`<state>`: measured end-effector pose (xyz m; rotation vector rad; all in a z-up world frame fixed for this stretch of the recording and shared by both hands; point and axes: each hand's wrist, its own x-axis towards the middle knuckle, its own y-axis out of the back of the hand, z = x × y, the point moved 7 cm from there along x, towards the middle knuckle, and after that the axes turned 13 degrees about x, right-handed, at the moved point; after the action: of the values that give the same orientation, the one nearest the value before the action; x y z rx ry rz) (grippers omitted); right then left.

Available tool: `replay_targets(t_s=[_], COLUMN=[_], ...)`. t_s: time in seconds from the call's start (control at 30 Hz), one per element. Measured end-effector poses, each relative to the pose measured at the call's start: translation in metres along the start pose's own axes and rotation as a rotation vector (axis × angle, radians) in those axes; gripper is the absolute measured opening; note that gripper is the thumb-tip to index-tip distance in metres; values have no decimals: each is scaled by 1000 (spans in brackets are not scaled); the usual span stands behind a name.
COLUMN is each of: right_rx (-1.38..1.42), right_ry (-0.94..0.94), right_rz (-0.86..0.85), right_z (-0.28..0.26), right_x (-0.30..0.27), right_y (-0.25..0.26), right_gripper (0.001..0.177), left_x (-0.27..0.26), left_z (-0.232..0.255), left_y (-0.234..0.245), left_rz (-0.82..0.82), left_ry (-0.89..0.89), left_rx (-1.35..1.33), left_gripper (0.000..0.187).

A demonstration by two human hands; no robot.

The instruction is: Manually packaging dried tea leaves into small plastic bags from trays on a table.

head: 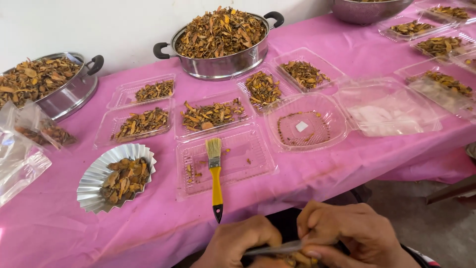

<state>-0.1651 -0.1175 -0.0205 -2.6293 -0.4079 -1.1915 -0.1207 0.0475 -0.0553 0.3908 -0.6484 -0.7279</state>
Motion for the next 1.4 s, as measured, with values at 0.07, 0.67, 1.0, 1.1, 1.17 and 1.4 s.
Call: replay_targets(t_s=[0.07,0.67,1.0,1.1,1.17,1.4], right_rx=[-49,-250,-19,73,243,-181], right_ry=[-93,126,-530,-454,-524,-408], right_rz=[-133,27,-255,5,311,208], right_z=[3,-1,33,30,44,1], right_x=[3,-12,-14,-27,-54,-28], right_y=[-8,6,-22,1,23,58], right_gripper=[16,35,47,50,43,68], left_x=[4,-28,-31,-2,-6,-19], left_z=[10,-50,3,5,-11,-39], left_y=[-7,-41,5,-25,-44,-83], left_rz=[-344,-685,521,61,-326,-573], left_ry=[309,943,136,416,933,1275], left_rx=[101,522,606,-446,-51,-7], left_gripper=[18,36,27,59,90,31])
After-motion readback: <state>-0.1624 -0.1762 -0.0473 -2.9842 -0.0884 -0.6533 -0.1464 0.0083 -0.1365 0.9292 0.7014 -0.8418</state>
